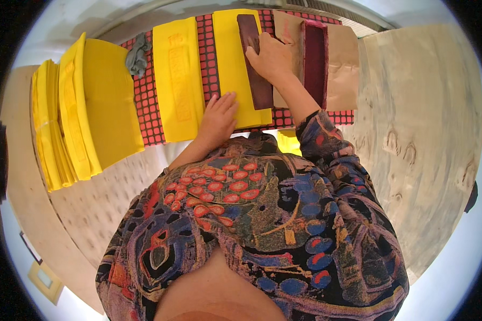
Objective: The person repeatedly places yellow fabric pieces on a red patterned mat, rubs them with a dark rectangular block, and stacks the treated pieces. The person handles the fabric and block by hand throughout the process.
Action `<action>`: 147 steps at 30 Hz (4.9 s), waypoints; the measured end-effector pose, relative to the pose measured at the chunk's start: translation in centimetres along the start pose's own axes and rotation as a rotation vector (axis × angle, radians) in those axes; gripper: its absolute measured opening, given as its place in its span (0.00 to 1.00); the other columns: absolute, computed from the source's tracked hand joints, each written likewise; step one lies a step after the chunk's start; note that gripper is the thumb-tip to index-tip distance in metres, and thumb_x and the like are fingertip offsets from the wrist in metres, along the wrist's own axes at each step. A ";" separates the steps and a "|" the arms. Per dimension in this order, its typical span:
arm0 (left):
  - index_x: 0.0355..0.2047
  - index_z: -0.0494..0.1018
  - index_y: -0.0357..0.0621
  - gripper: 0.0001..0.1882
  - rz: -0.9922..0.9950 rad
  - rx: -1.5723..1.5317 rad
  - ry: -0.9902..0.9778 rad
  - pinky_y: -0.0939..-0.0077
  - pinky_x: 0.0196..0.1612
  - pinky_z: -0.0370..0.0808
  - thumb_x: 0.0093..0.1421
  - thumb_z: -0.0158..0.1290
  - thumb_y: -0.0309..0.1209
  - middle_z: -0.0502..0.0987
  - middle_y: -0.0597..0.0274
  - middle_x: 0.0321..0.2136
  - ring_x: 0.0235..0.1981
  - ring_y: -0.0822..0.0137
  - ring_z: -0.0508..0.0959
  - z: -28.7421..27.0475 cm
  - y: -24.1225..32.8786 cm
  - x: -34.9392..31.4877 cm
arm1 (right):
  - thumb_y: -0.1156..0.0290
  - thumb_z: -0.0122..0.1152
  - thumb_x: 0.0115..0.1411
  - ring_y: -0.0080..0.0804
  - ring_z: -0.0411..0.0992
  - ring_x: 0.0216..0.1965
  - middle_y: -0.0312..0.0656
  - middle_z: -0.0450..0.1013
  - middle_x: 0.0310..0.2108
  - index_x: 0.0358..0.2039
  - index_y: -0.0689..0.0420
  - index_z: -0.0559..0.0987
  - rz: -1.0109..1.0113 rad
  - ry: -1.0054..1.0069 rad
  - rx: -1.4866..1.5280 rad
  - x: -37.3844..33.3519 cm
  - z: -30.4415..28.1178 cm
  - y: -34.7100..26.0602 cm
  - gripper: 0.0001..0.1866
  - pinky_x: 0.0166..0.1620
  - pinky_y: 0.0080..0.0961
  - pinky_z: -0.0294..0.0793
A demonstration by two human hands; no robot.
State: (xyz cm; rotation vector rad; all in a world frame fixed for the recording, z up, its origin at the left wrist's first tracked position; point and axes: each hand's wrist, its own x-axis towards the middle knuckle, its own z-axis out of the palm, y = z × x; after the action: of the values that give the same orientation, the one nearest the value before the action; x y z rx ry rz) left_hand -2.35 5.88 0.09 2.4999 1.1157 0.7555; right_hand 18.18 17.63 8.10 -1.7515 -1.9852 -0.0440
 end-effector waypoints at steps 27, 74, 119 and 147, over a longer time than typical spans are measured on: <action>0.51 0.70 0.37 0.25 0.013 -0.023 -0.012 0.49 0.66 0.55 0.51 0.57 0.27 0.66 0.48 0.59 0.63 0.50 0.64 0.5 0.7 0.1 | 0.57 0.59 0.54 0.51 0.77 0.32 0.56 0.77 0.27 0.33 0.65 0.75 0.050 -0.061 -0.035 0.8 1.8 0.4 0.20 0.36 0.45 0.76; 0.53 0.71 0.44 0.25 0.212 -0.190 -0.213 0.57 0.61 0.66 0.53 0.59 0.29 0.70 0.59 0.58 0.60 0.58 0.69 1.4 0.8 -2.1 | 0.56 0.60 0.56 0.50 0.77 0.29 0.53 0.77 0.26 0.36 0.62 0.72 0.092 0.045 -0.048 -1.3 6.1 -0.7 0.20 0.33 0.43 0.77; 0.55 0.65 0.24 0.22 -0.804 -0.972 0.206 0.71 0.57 0.71 0.63 0.52 0.23 0.73 0.45 0.52 0.54 0.61 0.75 1.1 -3.0 -0.1 | 0.55 0.63 0.57 0.42 0.78 0.34 0.42 0.79 0.30 0.39 0.57 0.78 0.388 -0.278 0.368 -10.1 3.1 2.9 0.19 0.37 0.37 0.75; 0.53 0.69 0.37 0.19 -1.037 -1.932 -0.014 0.68 0.51 0.76 0.66 0.53 0.34 0.77 0.56 0.48 0.47 0.63 0.79 -1.6 -1.8 0.8 | 0.59 0.56 0.66 0.21 0.77 0.34 0.35 0.77 0.38 0.45 0.57 0.74 0.874 -0.683 1.406 -7.9 0.7 2.5 0.15 0.35 0.20 0.77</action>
State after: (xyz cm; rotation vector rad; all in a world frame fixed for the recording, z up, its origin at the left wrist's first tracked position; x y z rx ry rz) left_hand -3.94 7.76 0.83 0.2471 0.7060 0.7472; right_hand 20.71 10.96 3.77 -1.3908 -0.7637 1.8762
